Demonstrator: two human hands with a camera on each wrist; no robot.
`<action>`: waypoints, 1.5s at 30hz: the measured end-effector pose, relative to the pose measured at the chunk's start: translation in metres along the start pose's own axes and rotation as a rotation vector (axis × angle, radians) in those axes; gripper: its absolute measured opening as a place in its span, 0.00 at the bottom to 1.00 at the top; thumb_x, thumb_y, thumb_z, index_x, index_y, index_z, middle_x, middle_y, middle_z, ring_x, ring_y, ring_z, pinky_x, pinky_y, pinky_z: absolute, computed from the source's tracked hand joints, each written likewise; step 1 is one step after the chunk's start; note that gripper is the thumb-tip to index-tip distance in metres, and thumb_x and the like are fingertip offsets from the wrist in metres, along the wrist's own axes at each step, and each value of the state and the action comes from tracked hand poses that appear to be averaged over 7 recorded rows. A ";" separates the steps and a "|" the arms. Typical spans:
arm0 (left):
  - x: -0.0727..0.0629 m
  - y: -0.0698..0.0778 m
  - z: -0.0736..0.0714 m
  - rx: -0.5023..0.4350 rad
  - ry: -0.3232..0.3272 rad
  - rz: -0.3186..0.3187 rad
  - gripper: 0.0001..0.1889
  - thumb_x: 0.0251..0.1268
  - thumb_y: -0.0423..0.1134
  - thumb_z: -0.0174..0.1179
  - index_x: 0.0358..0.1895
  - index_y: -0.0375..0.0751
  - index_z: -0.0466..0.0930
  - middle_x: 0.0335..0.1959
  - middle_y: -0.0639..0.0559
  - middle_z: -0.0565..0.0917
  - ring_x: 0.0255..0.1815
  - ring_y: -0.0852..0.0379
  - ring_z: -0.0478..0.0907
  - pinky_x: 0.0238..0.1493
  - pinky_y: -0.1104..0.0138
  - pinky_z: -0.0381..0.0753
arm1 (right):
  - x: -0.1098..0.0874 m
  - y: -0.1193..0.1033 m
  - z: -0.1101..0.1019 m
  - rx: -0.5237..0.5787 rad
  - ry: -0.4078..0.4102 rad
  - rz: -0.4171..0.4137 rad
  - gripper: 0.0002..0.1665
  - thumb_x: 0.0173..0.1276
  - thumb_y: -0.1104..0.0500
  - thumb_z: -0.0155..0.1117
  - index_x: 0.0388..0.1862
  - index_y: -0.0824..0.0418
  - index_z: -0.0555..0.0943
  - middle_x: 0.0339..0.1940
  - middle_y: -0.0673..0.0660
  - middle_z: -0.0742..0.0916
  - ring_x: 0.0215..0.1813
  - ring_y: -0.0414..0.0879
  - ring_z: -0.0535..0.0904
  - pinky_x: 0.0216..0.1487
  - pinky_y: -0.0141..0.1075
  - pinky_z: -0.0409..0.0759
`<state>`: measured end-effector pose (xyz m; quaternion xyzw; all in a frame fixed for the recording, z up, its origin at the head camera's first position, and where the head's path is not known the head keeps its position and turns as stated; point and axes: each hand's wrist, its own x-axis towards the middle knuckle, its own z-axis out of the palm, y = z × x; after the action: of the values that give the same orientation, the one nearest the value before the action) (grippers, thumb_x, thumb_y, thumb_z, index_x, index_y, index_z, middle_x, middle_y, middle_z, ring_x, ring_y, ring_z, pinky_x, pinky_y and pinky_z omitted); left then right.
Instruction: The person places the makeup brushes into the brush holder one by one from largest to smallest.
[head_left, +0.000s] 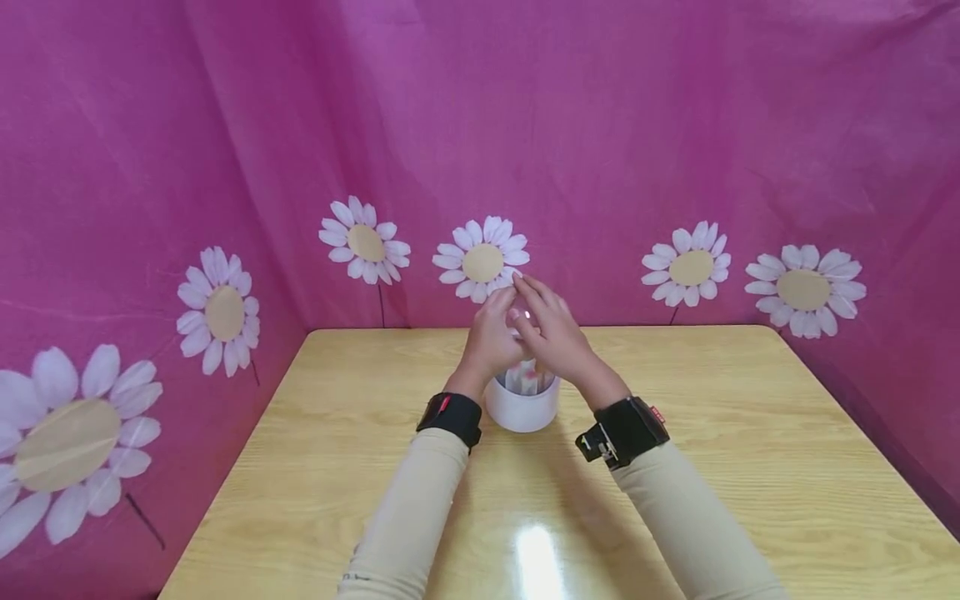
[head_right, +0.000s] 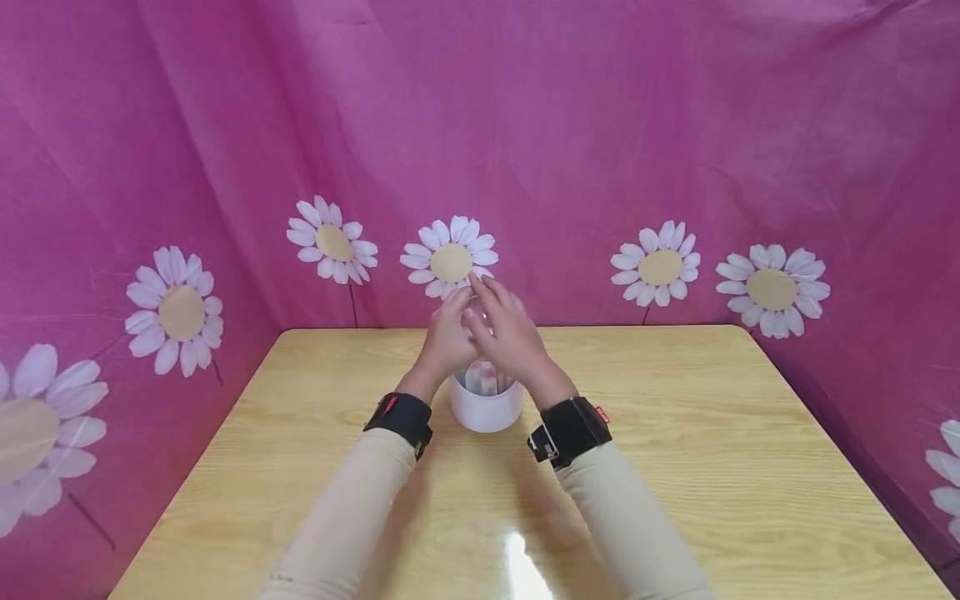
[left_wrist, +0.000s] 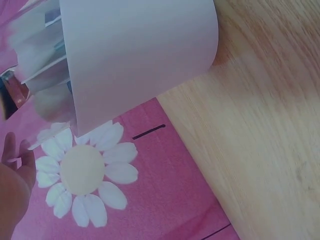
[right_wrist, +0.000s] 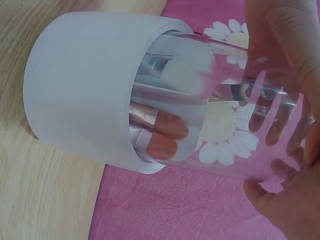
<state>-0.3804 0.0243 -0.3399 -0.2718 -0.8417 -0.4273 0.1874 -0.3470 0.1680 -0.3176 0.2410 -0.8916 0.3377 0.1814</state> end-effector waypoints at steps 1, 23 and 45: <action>0.001 0.000 0.000 -0.001 0.001 0.002 0.41 0.53 0.40 0.74 0.73 0.46 0.69 0.68 0.46 0.75 0.70 0.49 0.71 0.67 0.52 0.76 | 0.000 0.000 0.000 0.001 0.007 0.000 0.36 0.81 0.49 0.48 0.82 0.58 0.56 0.81 0.64 0.61 0.78 0.67 0.56 0.74 0.65 0.57; 0.001 0.004 -0.008 -0.063 0.007 -0.036 0.42 0.54 0.41 0.74 0.73 0.47 0.65 0.70 0.48 0.73 0.70 0.49 0.70 0.65 0.50 0.77 | 0.001 -0.011 0.000 0.021 0.060 -0.010 0.36 0.80 0.49 0.49 0.82 0.57 0.58 0.80 0.63 0.63 0.78 0.65 0.56 0.73 0.65 0.58; 0.011 -0.035 -0.007 -0.223 -0.064 -0.161 0.47 0.64 0.39 0.67 0.83 0.55 0.50 0.82 0.50 0.56 0.80 0.47 0.55 0.74 0.41 0.61 | 0.018 0.021 0.017 -0.108 0.017 0.026 0.34 0.83 0.49 0.42 0.84 0.54 0.53 0.83 0.65 0.55 0.82 0.64 0.48 0.75 0.65 0.56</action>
<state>-0.4102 0.0051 -0.3516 -0.2360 -0.8135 -0.5231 0.0943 -0.3758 0.1644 -0.3321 0.2164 -0.9101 0.2933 0.1973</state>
